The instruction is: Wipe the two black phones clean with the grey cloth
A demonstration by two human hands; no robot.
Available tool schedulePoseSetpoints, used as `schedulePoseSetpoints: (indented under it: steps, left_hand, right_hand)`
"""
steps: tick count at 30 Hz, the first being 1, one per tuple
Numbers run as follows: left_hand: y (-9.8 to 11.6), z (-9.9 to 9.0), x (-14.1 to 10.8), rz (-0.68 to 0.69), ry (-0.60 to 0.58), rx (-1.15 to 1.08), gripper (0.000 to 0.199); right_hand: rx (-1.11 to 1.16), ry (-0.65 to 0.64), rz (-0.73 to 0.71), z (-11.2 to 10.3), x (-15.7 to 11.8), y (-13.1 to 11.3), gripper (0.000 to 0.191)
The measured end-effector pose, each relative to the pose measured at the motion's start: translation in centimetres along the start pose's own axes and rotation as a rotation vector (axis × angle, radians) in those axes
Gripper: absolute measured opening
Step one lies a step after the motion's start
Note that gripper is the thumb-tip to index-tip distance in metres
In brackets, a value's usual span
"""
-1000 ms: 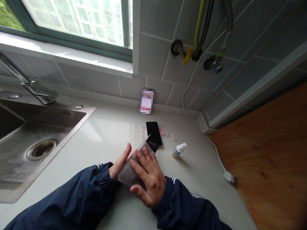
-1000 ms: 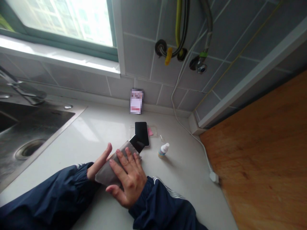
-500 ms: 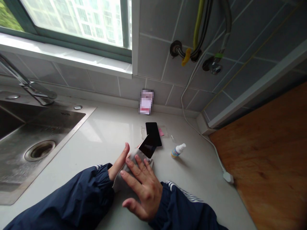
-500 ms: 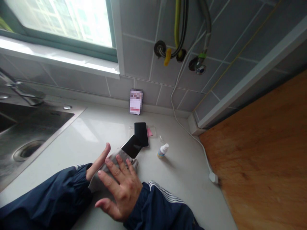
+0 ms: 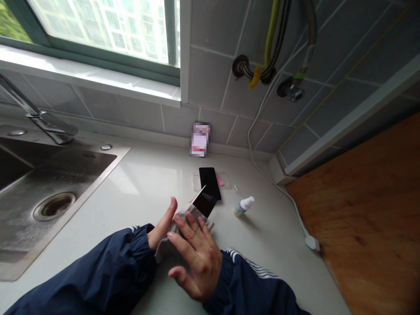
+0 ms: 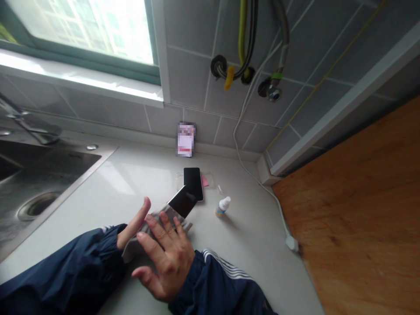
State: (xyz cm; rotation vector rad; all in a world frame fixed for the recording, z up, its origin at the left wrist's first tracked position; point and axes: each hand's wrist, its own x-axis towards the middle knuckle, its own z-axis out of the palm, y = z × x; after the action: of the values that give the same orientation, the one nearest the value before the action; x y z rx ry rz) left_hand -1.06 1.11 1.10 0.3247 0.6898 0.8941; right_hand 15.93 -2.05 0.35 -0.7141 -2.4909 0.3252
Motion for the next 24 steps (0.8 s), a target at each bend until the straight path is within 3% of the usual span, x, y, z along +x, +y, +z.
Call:
schedulePoseSetpoints:
  steps: [8, 20, 24]
  left_hand:
    - [-0.3, -0.3, -0.5, -0.068, -0.221, -0.073, 0.093]
    - [-0.7, 0.0, -0.2, 0.119, -0.222, 0.1, 0.079]
    - [-1.0, -0.7, -0.2, 0.178, -0.225, 0.166, 0.055]
  right_hand:
    - [-0.007, 0.061, 0.038, -0.1, 0.3, 0.8, 0.061]
    - [0.007, 0.18, 0.104, -0.4, 1.0, 2.9, 0.059]
    - [0.003, 0.234, 0.118, -0.8, 1.2, 3.6, 0.057]
